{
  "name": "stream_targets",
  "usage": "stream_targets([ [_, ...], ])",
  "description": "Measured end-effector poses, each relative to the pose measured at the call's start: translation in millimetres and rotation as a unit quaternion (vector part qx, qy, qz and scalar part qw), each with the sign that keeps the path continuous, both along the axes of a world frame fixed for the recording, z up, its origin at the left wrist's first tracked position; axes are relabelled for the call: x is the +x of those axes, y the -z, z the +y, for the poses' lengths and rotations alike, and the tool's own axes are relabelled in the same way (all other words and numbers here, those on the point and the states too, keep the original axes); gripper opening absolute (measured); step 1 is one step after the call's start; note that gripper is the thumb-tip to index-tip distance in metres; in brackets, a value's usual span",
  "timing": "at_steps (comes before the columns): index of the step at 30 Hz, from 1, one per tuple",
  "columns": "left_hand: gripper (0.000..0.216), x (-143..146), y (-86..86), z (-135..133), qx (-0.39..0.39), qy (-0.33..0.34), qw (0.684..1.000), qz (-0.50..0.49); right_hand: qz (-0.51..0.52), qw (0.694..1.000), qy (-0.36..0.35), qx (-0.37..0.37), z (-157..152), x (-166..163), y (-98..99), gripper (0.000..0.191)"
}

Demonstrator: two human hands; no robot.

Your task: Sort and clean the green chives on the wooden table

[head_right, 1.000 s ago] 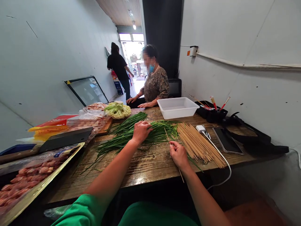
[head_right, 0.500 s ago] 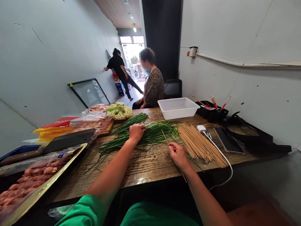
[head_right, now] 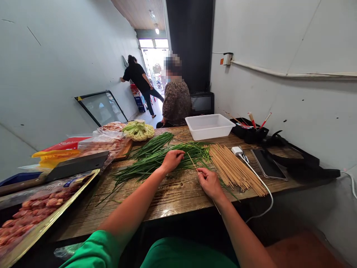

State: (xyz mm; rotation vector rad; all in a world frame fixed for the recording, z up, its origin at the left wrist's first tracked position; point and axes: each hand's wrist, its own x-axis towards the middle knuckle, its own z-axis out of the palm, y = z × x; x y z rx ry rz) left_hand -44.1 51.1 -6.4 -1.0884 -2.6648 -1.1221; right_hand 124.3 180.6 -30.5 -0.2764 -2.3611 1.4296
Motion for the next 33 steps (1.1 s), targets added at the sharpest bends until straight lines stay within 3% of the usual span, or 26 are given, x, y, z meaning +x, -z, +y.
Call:
stream_targets([
  [4,0.027,0.4,3.9,2.6,0.077,-0.017,0.994,-0.074,0.003,1.0,0.014,0.002,0.3,-0.5,1.7,0.037],
  [9,0.027,-0.9,2.2,1.8,0.102,0.001,0.991,-0.085,-0.006,1.0,0.01,0.004,0.0,0.0,0.8,0.04],
  [21,0.04,5.5,-3.2,1.0,0.034,0.068,0.992,-0.104,0.012,1.0,0.014,0.012,-2.1,2.5,-5.3,0.037],
  [33,0.037,2.8,1.5,1.1,0.04,0.085,0.991,-0.093,0.0,1.0,0.006,0.017,-0.5,0.9,-2.0,0.041],
])
